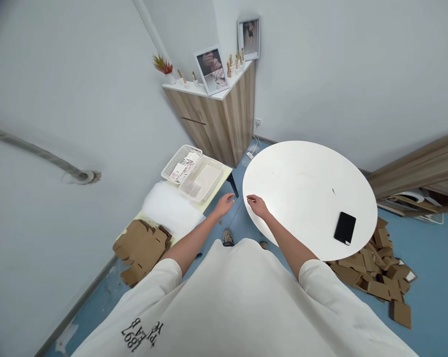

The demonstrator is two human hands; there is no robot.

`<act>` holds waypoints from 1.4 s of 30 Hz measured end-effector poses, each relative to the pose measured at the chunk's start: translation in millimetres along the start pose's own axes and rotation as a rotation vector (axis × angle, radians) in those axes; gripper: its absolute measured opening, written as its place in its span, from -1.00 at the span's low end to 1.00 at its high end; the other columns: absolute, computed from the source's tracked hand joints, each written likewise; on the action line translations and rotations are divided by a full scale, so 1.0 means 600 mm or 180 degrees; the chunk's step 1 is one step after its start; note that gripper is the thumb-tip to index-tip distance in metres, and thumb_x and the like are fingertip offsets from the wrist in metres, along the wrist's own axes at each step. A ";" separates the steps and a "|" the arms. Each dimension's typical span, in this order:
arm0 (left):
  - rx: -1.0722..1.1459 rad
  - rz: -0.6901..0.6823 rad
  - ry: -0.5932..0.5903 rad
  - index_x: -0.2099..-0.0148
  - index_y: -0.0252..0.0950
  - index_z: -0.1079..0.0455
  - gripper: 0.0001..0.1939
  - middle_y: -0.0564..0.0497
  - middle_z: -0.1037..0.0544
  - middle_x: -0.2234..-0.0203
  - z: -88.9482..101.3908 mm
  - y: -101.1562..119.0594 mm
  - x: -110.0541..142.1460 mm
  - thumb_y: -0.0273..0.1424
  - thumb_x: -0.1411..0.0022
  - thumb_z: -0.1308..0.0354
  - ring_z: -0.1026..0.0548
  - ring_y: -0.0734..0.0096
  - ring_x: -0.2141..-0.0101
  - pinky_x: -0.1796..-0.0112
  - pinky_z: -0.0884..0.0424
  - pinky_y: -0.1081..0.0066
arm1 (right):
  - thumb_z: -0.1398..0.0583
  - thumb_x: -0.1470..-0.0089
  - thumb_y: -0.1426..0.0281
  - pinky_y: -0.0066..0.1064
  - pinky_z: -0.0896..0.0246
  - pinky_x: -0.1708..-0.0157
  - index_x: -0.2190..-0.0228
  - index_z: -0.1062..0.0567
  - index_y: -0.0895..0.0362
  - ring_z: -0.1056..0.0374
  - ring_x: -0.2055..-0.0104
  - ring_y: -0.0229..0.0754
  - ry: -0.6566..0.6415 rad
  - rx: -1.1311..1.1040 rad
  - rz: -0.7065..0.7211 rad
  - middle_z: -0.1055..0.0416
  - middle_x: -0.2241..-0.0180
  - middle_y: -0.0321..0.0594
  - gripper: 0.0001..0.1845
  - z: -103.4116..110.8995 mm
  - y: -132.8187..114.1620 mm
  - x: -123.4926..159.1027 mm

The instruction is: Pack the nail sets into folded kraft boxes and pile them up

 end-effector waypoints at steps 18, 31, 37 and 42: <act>-0.0420 0.0113 0.0768 -0.16 -0.24 -0.33 -0.53 -0.10 -0.48 -0.10 0.355 -0.176 -0.078 -0.60 -0.24 0.03 -0.40 0.20 -0.15 -0.19 -0.29 0.17 | -0.15 -0.18 0.36 -0.20 -0.32 -0.09 0.03 -0.58 0.02 -0.47 0.01 -0.08 -0.0686 0.0574 0.0267 -0.54 -0.01 -0.17 -0.65 -0.389 -0.186 -0.202; -0.1595 0.0213 0.0099 -0.05 -0.24 -0.17 -0.50 -0.17 -0.47 -0.02 0.355 -0.205 -0.101 -0.72 -0.09 -0.01 -0.25 0.16 -0.24 -0.13 -0.08 0.15 | -0.15 -0.07 0.61 -0.27 -0.23 -0.20 -0.08 -0.51 0.15 -0.39 -0.16 -0.09 -0.0782 0.1159 -0.0150 -0.46 -0.12 -0.08 -0.48 -0.503 -0.146 -0.313; -0.1396 0.0342 -0.0047 -0.14 -0.23 -0.14 -0.44 -0.15 -0.46 -0.08 0.359 -0.212 -0.107 -0.70 -0.11 0.00 -0.27 0.20 -0.24 -0.14 -0.07 0.15 | -0.17 0.00 0.59 -0.25 -0.40 -0.02 -0.10 -0.48 0.14 -0.50 -0.01 -0.09 -0.0547 0.0512 -0.0474 -0.49 -0.06 -0.06 -0.41 -0.514 -0.115 -0.330; -0.1301 0.0310 -0.0044 -0.25 -0.24 -0.12 -0.34 -0.17 -0.44 -0.15 0.365 -0.220 -0.107 -0.69 -0.11 0.00 -0.22 0.16 -0.28 -0.19 -0.06 0.12 | -0.22 0.05 0.54 -0.27 -0.34 -0.08 0.09 -0.58 0.13 -0.46 -0.05 -0.09 -0.0365 0.0596 -0.0354 -0.55 0.01 -0.13 -0.57 -0.515 -0.121 -0.339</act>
Point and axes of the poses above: each hand's wrist, its own x-axis away from the middle knuckle, its own z-axis out of the back of the hand, y = z × x, the point moved 9 cm from there along -x, towards the middle knuckle
